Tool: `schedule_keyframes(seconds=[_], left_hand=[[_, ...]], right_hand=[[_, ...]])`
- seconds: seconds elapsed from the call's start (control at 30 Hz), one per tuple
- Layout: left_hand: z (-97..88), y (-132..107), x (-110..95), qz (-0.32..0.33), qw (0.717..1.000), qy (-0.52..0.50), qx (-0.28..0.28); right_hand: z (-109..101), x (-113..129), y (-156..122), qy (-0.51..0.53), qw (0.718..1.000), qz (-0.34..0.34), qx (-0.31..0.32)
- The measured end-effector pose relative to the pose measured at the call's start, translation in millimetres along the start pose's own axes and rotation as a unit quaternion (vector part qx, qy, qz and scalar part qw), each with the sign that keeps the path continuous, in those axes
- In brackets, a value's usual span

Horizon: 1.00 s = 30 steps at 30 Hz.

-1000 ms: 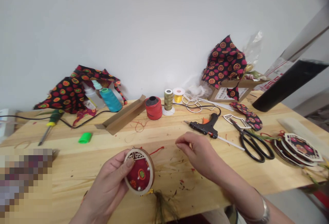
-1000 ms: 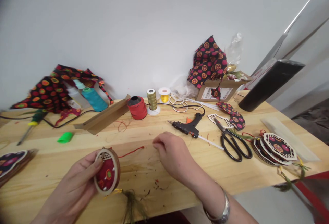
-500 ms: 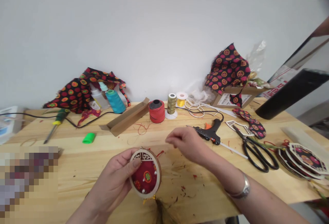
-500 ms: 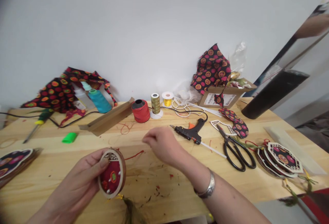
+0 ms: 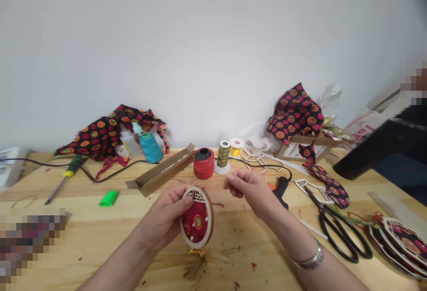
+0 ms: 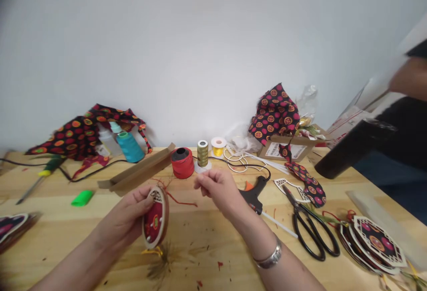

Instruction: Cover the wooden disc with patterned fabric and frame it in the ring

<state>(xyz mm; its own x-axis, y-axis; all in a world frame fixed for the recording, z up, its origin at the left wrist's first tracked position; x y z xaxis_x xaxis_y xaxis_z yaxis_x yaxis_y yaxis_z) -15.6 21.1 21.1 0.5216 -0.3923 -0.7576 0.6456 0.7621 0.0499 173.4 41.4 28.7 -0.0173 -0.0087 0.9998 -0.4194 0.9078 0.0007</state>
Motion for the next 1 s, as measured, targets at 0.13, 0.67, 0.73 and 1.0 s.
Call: schedule_keyframes(seconds=[0.13,0.67,0.73,1.0], left_hand=[[-9.3,-5,4,-0.010,1.000,-0.013,0.008],[-12.5,-4,25,-0.057,0.998,0.013,0.013],[-13.6,-3,26,-0.054,0.998,0.020,0.008],[-10.5,-4,30,-0.074,0.997,0.035,0.009]], right_hand=[[17,-11,-5,-0.002,0.998,-0.010,0.063],[2,-11,1,0.162,0.985,-0.022,-0.046],[1,-7,0,0.182,0.981,-0.037,-0.062],[5,-11,0,0.226,0.970,-0.058,-0.066]])
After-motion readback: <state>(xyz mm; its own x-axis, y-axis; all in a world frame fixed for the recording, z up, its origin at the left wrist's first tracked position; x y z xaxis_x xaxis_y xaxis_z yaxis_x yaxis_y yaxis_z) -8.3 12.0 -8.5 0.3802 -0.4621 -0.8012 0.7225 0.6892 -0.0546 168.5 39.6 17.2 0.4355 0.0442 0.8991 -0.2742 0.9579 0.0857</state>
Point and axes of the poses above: each hand's wrist, its own y-axis towards the middle knuckle, its own z-axis out of the palm, x = y × z, the point moved 2 cm from there along y, towards the middle knuckle, and after that the axes turned 14 degrees about x, right-handed, at the moved point
